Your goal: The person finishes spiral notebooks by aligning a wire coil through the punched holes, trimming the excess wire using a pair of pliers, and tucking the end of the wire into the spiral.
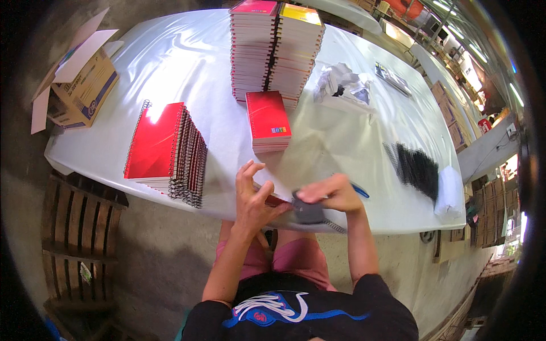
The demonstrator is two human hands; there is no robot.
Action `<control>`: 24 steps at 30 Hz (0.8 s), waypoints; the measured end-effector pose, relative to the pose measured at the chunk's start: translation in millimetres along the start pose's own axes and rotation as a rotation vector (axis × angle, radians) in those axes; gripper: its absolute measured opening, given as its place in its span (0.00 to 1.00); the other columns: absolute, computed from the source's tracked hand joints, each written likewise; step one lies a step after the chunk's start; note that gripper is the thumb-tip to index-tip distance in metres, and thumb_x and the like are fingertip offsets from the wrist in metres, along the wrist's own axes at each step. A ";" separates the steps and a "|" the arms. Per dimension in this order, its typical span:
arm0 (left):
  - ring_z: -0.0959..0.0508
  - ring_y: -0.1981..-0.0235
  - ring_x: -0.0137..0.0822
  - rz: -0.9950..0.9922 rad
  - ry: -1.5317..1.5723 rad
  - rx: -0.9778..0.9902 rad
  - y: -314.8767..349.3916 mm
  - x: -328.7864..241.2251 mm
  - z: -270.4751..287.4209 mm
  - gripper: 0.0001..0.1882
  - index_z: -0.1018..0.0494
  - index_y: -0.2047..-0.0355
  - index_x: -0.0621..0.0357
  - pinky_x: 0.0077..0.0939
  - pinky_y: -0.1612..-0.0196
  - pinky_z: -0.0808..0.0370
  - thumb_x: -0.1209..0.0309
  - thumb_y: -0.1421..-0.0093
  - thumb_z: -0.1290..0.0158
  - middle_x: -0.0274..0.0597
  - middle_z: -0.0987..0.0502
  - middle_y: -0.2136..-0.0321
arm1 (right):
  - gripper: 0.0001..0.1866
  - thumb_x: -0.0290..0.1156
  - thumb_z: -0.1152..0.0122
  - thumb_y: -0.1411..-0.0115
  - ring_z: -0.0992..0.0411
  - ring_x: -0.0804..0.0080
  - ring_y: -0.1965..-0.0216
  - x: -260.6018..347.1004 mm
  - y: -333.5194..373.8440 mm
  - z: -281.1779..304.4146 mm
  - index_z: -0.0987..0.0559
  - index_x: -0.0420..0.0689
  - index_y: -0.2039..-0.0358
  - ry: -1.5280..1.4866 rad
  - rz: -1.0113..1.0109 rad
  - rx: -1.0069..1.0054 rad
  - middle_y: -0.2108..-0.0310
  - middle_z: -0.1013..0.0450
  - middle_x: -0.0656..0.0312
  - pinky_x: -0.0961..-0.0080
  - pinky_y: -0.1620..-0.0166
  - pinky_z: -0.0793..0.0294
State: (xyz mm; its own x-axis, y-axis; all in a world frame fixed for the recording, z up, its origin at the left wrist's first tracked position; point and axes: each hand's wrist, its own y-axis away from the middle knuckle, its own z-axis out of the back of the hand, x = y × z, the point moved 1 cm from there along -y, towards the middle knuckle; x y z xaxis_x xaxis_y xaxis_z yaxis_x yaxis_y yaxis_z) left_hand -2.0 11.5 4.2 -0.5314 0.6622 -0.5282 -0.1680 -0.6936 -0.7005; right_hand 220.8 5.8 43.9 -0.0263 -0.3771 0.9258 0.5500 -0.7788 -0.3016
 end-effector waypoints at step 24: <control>0.37 0.69 0.31 0.369 0.379 -0.047 0.9 26.9 -12.0 0.46 0.38 0.61 0.57 0.23 0.63 0.35 0.55 0.79 0.25 0.44 0.39 0.56 | 0.21 0.14 0.47 0.58 0.24 0.69 0.58 -4.3 -17.7 -17.4 0.18 0.44 0.63 -0.130 0.066 -0.124 0.61 0.22 0.56 0.76 0.54 0.27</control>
State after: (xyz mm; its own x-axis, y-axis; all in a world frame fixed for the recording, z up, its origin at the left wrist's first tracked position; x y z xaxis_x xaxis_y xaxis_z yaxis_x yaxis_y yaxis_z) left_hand -6.6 32.1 -16.4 -0.2091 0.4390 -0.8738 0.0153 -0.8920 -0.4518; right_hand 196.7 12.5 41.2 0.1189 -0.3677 0.9223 0.4393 -0.8136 -0.3809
